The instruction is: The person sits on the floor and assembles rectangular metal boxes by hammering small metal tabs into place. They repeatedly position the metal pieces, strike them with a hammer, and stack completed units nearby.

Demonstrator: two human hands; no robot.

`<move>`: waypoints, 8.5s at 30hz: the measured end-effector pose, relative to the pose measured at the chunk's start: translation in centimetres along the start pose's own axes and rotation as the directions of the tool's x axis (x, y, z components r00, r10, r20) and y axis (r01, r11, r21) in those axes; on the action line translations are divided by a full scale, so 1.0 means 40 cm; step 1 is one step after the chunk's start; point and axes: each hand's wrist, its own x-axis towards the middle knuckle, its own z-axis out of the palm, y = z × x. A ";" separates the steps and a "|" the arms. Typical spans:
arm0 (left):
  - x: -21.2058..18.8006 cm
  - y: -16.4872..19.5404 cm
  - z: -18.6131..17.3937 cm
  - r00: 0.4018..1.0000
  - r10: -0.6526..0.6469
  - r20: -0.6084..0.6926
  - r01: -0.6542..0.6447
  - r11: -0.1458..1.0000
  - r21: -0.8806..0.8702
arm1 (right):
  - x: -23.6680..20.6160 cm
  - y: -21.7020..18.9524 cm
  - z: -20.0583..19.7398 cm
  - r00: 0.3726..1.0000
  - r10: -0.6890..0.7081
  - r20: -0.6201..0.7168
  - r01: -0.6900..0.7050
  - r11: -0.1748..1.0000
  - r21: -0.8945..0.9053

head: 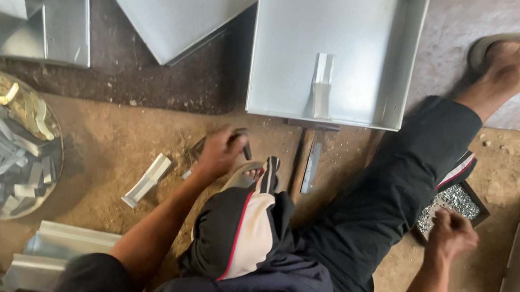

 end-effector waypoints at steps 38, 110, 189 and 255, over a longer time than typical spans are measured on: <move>0.171 0.576 -0.068 0.623 0.779 0.065 -0.626 0.448 0.638 | -0.005 -0.683 0.411 0.945 -0.240 0.224 0.135 0.906 0.402; 0.490 0.416 0.088 0.655 0.563 0.504 -0.701 0.701 0.128 | -0.119 -0.700 -0.040 0.855 -0.436 0.280 0.271 0.837 0.476; 0.103 0.179 -0.133 0.905 0.325 -0.275 -0.223 0.912 0.343 | 0.004 -0.542 0.240 0.864 0.162 0.476 -0.493 0.459 0.739; 0.546 0.290 -0.090 0.970 -0.010 -0.243 -0.113 0.868 -0.484 | -0.014 -0.504 0.302 0.779 -0.135 0.613 -0.319 0.756 0.572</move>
